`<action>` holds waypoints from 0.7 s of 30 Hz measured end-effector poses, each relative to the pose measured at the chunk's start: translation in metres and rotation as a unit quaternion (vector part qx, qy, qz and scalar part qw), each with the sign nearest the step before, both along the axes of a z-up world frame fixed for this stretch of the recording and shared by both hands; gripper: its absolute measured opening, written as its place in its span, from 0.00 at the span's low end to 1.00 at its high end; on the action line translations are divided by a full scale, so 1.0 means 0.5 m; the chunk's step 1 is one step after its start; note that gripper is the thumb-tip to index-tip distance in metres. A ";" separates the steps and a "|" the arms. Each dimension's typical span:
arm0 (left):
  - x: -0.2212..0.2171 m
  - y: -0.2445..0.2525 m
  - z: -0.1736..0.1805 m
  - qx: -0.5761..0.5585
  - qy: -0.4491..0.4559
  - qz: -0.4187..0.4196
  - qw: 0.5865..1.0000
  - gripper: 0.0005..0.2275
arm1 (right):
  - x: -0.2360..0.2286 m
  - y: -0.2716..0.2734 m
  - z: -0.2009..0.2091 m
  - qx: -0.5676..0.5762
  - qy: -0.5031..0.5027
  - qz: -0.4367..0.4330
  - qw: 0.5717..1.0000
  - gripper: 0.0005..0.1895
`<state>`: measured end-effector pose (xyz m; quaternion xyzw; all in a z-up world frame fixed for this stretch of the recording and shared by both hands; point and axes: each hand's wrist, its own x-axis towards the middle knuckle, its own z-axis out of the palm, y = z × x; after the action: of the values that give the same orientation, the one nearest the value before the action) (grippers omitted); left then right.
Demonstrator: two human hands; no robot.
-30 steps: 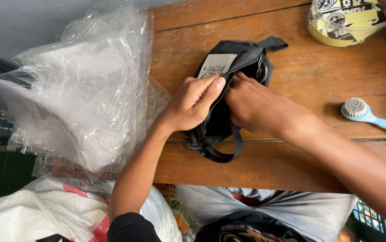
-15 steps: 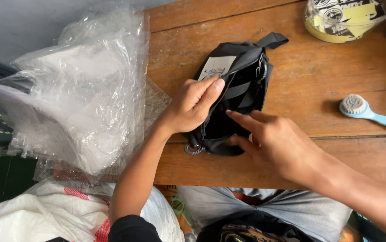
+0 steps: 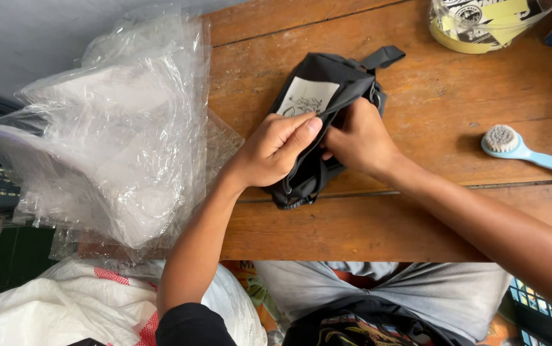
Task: The person attaches a strap to a small black bag by threading it through metal loops and securing the buckle. They then retrieve a decorative tag from a box and attach it to the bag's zipper pull.
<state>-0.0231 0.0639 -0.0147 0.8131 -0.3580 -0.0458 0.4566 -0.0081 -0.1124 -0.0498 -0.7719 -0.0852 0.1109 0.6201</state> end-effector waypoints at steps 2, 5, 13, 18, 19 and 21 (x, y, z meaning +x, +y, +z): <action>0.000 0.000 -0.004 0.001 -0.011 0.013 1.000 0.15 | -0.003 -0.009 -0.015 0.029 -0.006 0.013 0.999 0.04; 0.004 0.001 -0.007 -0.005 -0.027 0.037 0.999 0.16 | -0.029 -0.044 -0.015 0.070 -0.005 0.135 0.988 0.10; -0.003 -0.014 0.002 -0.017 0.003 0.035 0.999 0.16 | -0.067 -0.095 -0.005 -0.098 -0.251 0.327 0.906 0.41; 0.001 -0.009 0.000 -0.014 0.002 0.034 0.999 0.15 | -0.084 -0.096 0.005 -0.141 -0.320 0.223 0.910 0.16; 0.002 -0.009 -0.002 -0.013 0.001 0.009 1.000 0.15 | -0.081 -0.099 0.007 -0.142 -0.273 0.200 0.930 0.10; 0.000 -0.010 -0.001 -0.012 0.027 -0.005 1.000 0.15 | -0.071 -0.089 0.004 -0.174 -0.214 0.157 0.948 0.13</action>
<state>-0.0234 0.0588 -0.0152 0.8042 -0.3503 -0.0653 0.4757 -0.0437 -0.1568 -0.0476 -0.8503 -0.3154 0.0520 0.4180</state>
